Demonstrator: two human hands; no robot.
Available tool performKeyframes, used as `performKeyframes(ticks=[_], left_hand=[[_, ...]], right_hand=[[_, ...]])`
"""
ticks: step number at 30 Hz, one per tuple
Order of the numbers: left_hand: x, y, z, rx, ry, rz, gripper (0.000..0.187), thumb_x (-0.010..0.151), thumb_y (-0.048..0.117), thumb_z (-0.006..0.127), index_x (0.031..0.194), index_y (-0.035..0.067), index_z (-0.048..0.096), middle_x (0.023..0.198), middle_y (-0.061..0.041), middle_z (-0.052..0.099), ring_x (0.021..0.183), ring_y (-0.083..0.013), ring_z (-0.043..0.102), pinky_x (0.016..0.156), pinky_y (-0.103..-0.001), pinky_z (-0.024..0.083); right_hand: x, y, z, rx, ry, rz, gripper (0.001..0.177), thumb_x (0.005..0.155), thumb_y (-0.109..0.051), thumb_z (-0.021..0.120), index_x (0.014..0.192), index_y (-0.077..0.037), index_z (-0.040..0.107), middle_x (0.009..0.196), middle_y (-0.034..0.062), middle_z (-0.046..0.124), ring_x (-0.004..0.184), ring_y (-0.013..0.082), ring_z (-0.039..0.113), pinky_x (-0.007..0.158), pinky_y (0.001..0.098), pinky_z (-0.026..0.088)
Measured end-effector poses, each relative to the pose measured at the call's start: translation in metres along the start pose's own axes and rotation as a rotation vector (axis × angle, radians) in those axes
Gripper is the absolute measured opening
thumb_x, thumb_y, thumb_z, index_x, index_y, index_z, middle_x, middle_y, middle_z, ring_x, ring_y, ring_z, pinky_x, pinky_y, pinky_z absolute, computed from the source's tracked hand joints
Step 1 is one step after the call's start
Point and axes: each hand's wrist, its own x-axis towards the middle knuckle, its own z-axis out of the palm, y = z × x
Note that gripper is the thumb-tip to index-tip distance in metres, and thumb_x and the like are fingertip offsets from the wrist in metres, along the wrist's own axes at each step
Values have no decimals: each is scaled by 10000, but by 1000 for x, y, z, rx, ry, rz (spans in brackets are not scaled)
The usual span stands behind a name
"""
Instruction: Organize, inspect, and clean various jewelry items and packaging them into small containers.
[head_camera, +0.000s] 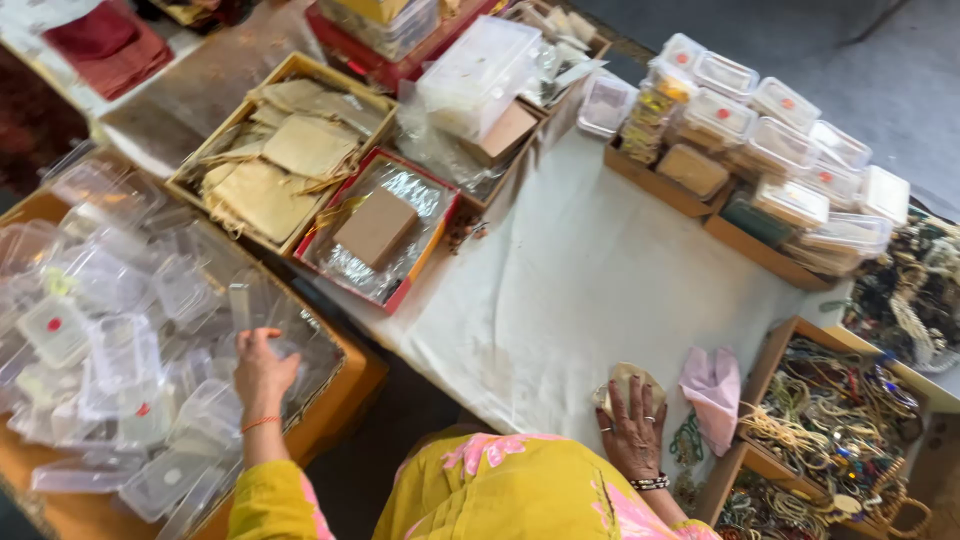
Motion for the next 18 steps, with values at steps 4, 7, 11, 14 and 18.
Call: performKeyframes(ticks=[4,7,11,14,18], left_hand=[[0,9,-35,-25,84,95,442,743,175,742,1165,247,634,1329,-28,583,1091,-369,660,853,-515,545],[-10,50,-90,-14,162,33,399,798,120,673,1183,215,627,1383,-49,578,1107,-389,648,860,-546,521],[-17,115,-124,-121,273,311,371,852,48,572,1204,164,600,1497,-87,553,1197,-407,624,930,-547,510],[-35,191,-118,-239,257,697,427,834,-20,523,1226,139,580,1507,-120,532,1296,-406,591,1002,-527,509],[-91,294,-69,-429,-35,1144,720,792,-113,506,1458,138,401,1607,-273,326,1290,-421,559,659,-424,597]], right_hand=[[0,-1,-2,12,24,14,669,888,-435,610,1503,-254,416,1623,149,302,1493,394,292,1173,679,207],[2,-2,-6,-8,-4,22,682,877,-432,628,1500,-252,418,1620,147,291,1487,392,276,1175,673,187],[2,-4,-8,0,14,18,659,881,-417,643,1484,-251,439,1617,129,307,1491,377,279,1179,647,190],[3,-5,-11,16,62,0,652,879,-408,654,1476,-239,454,1603,131,329,1478,374,310,1177,639,203],[1,-8,-18,33,70,-7,657,876,-396,667,1477,-220,470,1597,138,350,1458,379,335,1166,630,230]])
